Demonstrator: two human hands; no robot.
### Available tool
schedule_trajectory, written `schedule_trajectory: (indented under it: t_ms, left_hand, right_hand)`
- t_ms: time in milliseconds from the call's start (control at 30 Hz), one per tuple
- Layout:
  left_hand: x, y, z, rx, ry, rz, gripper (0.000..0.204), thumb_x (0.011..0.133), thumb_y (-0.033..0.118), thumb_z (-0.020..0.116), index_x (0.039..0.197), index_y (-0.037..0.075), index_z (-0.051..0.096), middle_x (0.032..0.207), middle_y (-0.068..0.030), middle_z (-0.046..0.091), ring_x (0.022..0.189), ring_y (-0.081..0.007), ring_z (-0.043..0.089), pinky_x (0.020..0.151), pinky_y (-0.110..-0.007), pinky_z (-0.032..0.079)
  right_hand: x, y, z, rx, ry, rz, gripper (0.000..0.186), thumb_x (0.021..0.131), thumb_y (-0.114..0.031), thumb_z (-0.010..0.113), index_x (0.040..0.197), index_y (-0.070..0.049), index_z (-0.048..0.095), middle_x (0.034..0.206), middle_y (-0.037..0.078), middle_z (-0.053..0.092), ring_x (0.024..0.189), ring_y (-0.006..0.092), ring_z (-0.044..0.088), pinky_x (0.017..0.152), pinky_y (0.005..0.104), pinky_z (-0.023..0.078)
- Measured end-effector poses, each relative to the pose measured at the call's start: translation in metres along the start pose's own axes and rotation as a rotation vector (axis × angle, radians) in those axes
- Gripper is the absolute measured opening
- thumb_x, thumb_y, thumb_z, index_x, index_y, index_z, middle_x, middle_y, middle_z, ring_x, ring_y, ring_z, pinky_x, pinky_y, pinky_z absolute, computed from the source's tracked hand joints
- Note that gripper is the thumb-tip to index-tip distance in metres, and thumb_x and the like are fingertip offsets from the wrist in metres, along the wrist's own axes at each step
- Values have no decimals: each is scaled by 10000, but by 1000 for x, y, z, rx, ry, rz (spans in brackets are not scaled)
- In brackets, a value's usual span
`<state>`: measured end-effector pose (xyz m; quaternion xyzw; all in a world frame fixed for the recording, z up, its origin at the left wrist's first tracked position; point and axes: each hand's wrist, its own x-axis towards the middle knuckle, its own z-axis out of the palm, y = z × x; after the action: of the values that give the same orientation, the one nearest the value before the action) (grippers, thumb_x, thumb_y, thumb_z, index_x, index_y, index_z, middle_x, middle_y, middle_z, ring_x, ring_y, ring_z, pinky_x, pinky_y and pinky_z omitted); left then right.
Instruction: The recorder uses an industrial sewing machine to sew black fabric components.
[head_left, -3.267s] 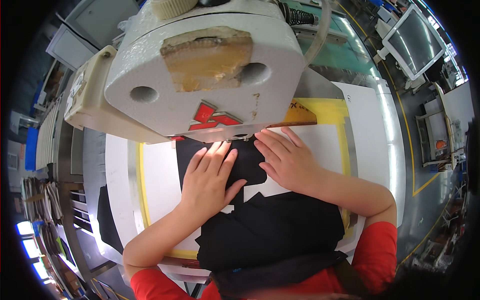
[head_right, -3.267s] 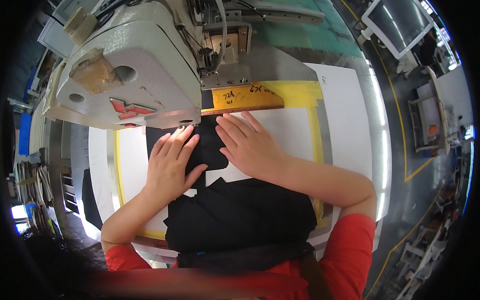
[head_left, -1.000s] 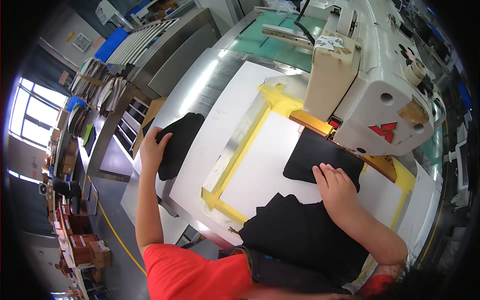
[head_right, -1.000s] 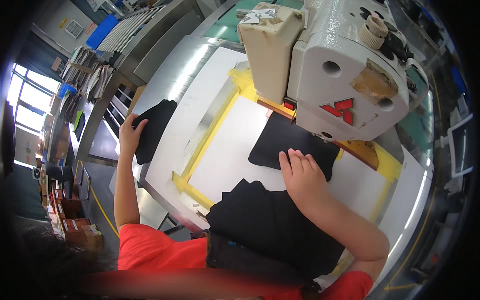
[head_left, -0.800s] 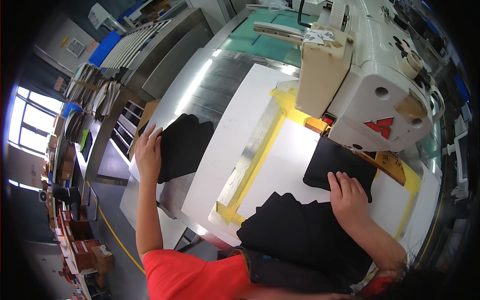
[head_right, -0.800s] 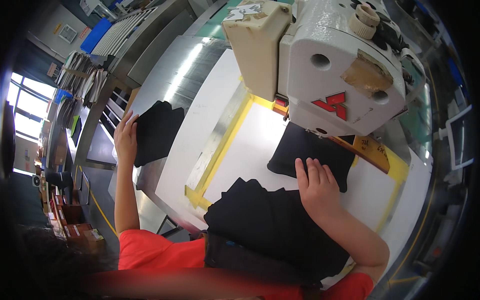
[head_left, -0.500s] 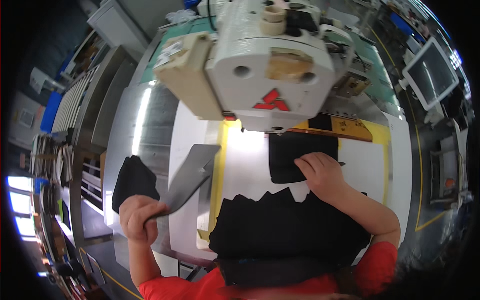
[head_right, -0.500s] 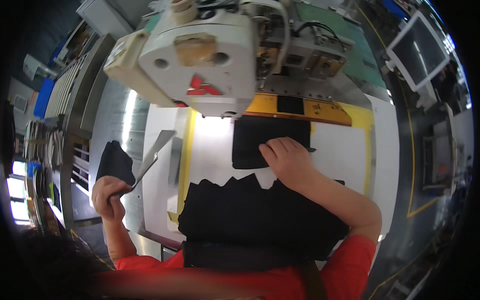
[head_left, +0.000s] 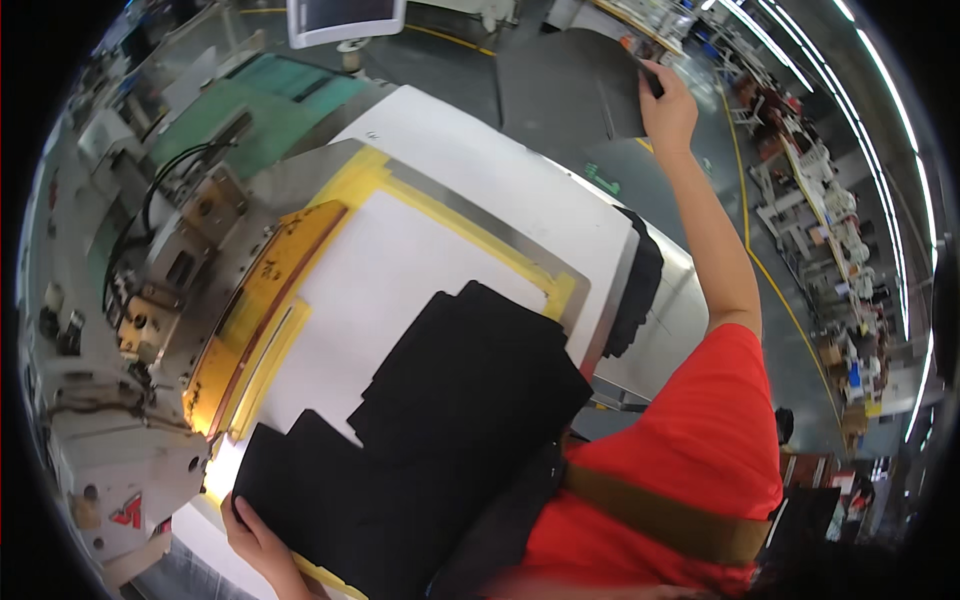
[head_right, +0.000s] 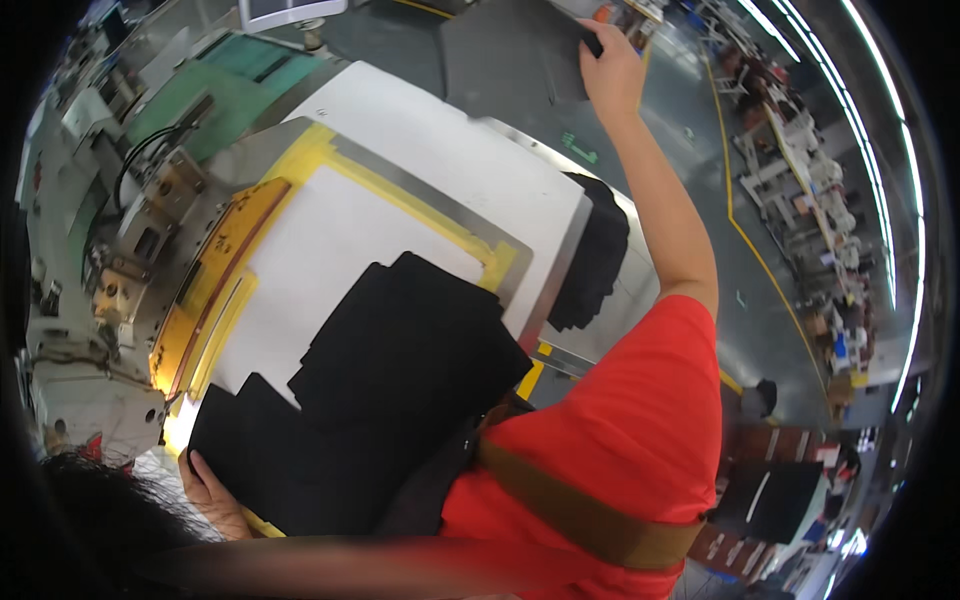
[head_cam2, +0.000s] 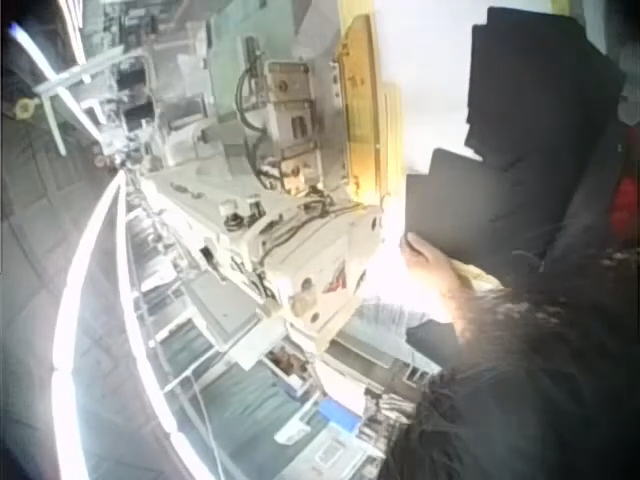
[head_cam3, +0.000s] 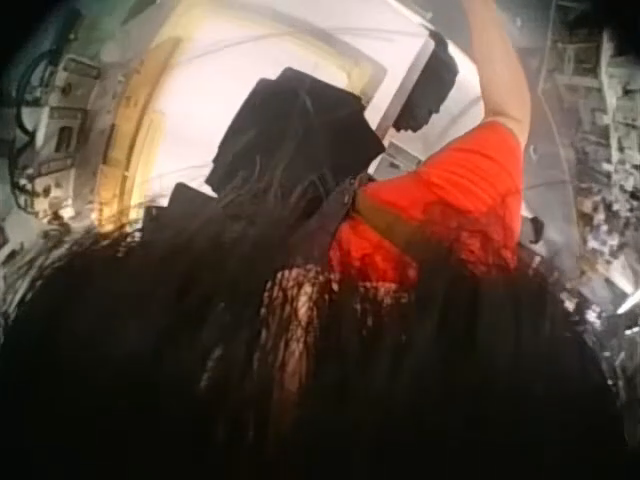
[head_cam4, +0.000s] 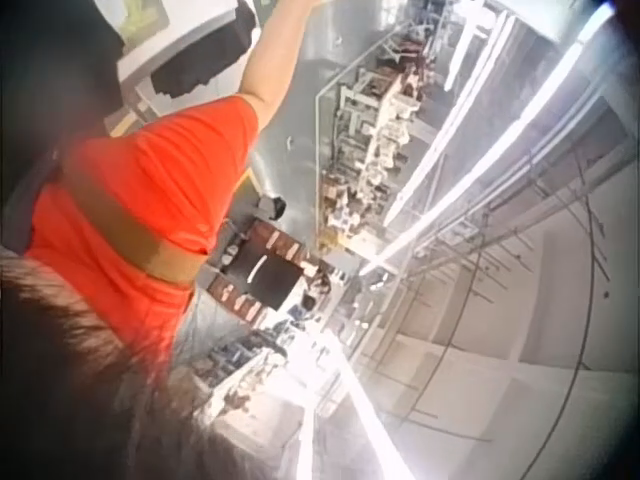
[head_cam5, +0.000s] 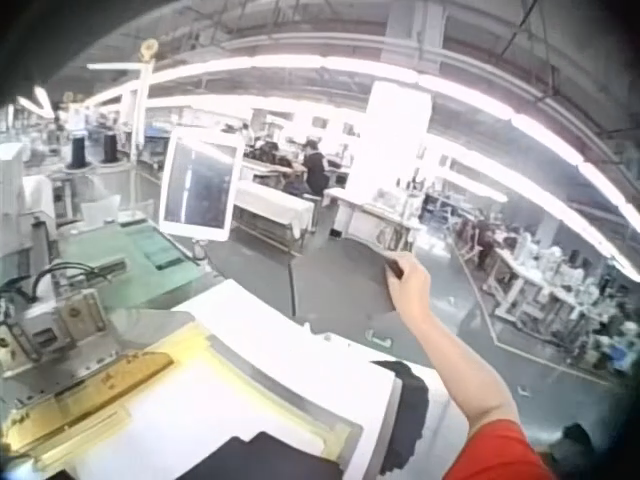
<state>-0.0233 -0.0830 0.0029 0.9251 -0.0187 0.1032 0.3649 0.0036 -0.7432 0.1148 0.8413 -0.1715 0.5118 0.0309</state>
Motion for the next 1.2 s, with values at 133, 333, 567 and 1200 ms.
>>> schedule_trajectory:
  t_ms: [133,333,567,1200]
  left_hand:
    - [5,-30,4,34,-66,-125,452,1034,361,422,1238,-21,550,1175,-220,603,1047,-312,592,947,-358,447]
    - [7,-31,4,184,-59,-76,471,1035,377,411,1244,-22,548,1180,-208,610,1057,-319,592,966,-362,440]
    - [5,3,-1,11,17,-80,331,1015,192,451,1122,-96,575,969,-233,653,854,-323,624,813,-369,486]
    - [12,-6,-19,174,184,-175,228,947,129,514,1165,101,573,595,-174,561,533,-347,550,540,-408,414]
  right_hand:
    - [-61,73,-26,-27,-179,17,215,877,-98,601,1070,-128,693,1020,102,695,939,312,659,811,370,519]
    - [-233,112,-17,-66,-843,419,243,805,-55,567,998,-72,715,1017,158,688,949,363,642,847,428,513]
    - [-179,102,-5,-139,-633,428,234,862,-271,623,963,-80,714,914,180,693,876,359,668,786,412,522]
    - [-185,-412,-59,784,-822,-1590,403,875,-194,577,1218,18,582,1278,217,567,1154,350,574,946,434,464]
